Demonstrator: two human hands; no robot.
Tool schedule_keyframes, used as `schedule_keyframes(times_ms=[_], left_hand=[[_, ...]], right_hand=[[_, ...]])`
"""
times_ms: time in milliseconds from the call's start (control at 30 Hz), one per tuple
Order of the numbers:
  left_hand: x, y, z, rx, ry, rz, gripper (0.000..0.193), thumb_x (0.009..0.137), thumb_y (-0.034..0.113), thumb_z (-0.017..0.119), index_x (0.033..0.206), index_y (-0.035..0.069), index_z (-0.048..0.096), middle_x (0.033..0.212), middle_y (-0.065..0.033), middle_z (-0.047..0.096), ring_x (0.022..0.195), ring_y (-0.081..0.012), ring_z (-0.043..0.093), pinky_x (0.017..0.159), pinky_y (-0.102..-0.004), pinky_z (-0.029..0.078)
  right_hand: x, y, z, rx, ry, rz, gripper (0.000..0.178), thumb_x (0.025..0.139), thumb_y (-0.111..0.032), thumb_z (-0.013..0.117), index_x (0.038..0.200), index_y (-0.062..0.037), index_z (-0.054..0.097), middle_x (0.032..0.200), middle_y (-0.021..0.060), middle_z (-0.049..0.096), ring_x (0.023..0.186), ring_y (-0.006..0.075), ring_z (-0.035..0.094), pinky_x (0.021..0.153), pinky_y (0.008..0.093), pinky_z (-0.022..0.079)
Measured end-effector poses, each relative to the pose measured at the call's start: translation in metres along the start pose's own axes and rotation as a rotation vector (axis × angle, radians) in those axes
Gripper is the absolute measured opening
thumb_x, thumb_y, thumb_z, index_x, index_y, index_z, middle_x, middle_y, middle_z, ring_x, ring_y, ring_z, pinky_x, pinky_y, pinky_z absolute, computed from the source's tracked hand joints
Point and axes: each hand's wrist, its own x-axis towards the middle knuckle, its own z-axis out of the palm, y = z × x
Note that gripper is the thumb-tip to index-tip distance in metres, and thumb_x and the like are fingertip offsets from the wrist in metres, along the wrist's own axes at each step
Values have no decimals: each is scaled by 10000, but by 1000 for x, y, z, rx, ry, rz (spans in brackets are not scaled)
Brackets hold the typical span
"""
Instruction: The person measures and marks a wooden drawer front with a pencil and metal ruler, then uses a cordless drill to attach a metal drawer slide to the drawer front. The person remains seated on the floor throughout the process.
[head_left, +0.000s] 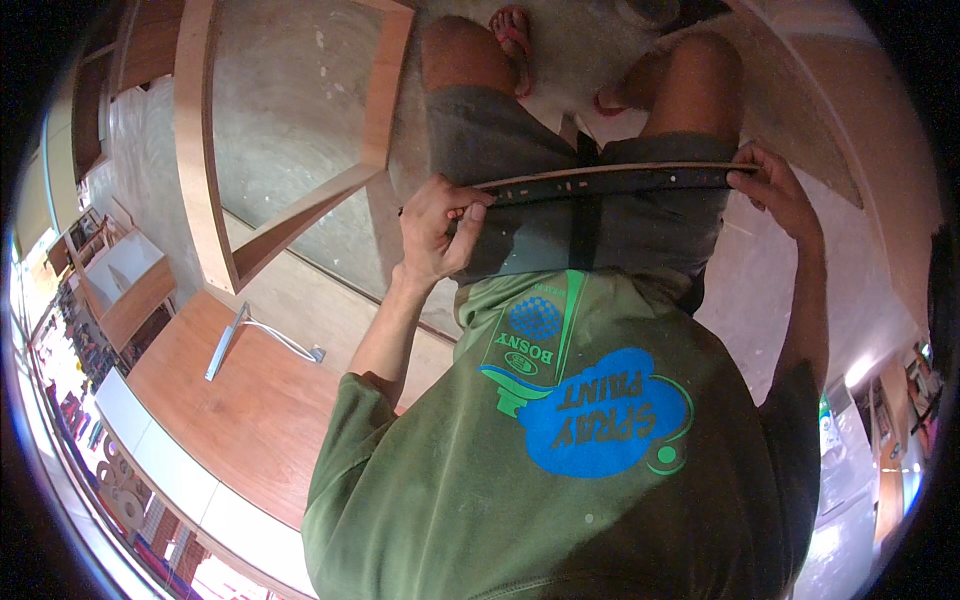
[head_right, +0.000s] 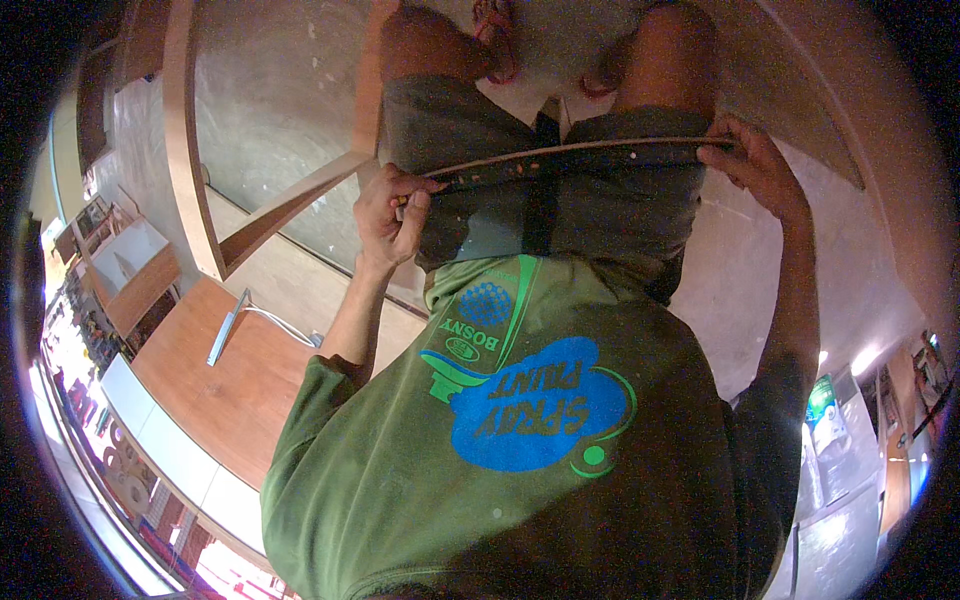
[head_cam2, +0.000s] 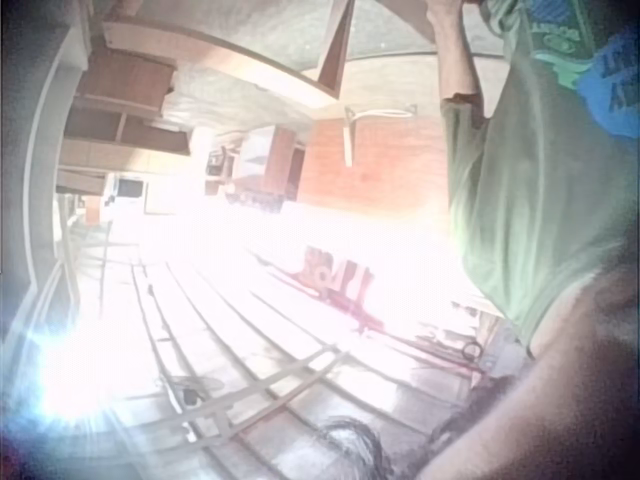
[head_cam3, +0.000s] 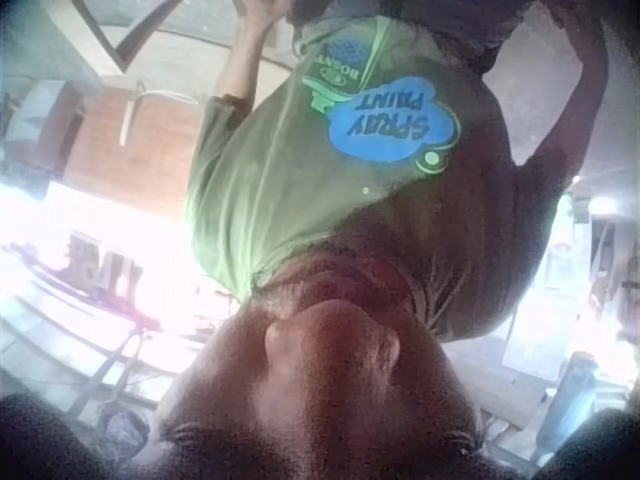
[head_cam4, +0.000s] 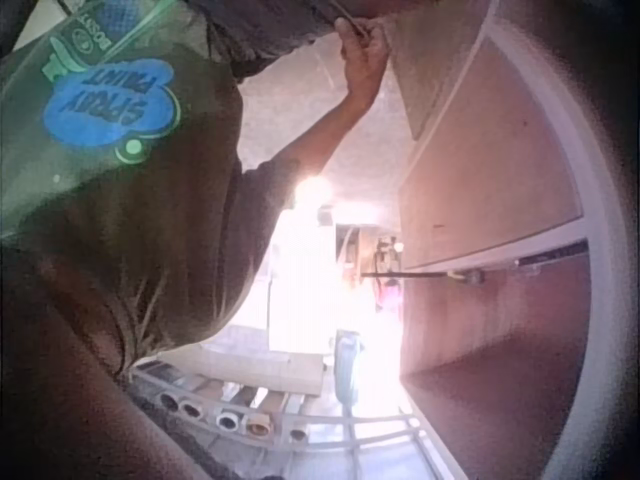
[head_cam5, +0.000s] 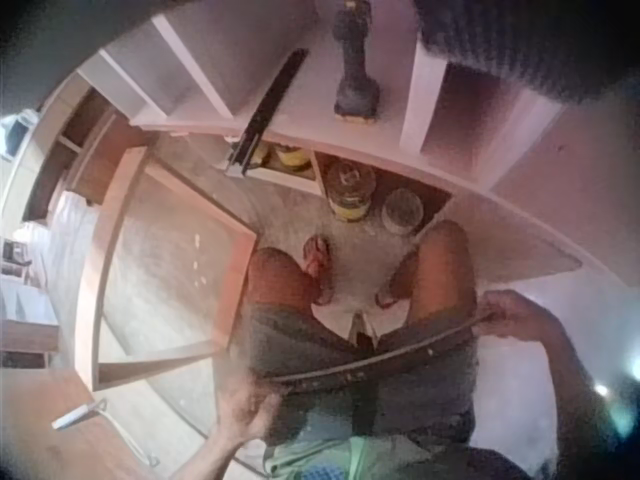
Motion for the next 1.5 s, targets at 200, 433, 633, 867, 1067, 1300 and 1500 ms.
schedule_keyframes(times_ms=[200,433,633,867,1067,1300,1500], left_hand=[[1,1,0,27,-17,19,83,870,38,708,938,80,732,766,-76,651,632,-232,537,591,-345,439],[4,4,3,73,-18,76,87,857,20,716,923,78,709,835,-61,710,635,-229,530,606,-347,431],[4,0,5,90,-11,113,96,852,5,709,913,78,694,834,-61,706,627,-241,517,602,-368,415],[6,-1,6,119,-8,142,105,852,5,704,921,81,683,827,-70,690,632,-263,523,614,-380,413],[9,4,6,124,-10,134,103,858,6,700,923,82,673,824,-69,691,633,-270,526,614,-388,412],[5,3,6,120,-12,109,93,874,17,704,941,78,685,828,-73,701,653,-268,553,627,-387,428],[1,-1,3,-186,73,-138,84,928,63,692,1010,51,707,898,-107,727,772,-272,650,733,-380,509]], right_hand=[[1,4,-1,18,-20,-22,248,937,-304,722,1042,-112,606,815,-19,565,637,66,450,542,245,355],[2,15,-1,21,34,-25,281,935,-355,756,1062,-134,636,826,-57,593,676,49,467,552,239,365],[2,9,-1,-8,5,-32,260,940,-341,750,1027,-127,630,794,-60,555,653,47,441,537,246,345],[-1,2,0,15,-6,-55,220,959,-309,730,997,-122,620,770,-69,533,634,36,420,521,242,327],[1,5,-2,1,-11,-67,197,965,-289,722,1004,-120,627,787,-69,540,638,35,422,520,242,328],[2,1,0,5,13,-53,223,947,-302,741,1001,-124,620,794,-68,537,656,45,437,535,242,339],[4,8,-4,41,-16,-37,236,937,-307,758,1007,-126,624,796,-57,557,655,45,448,537,246,354]])
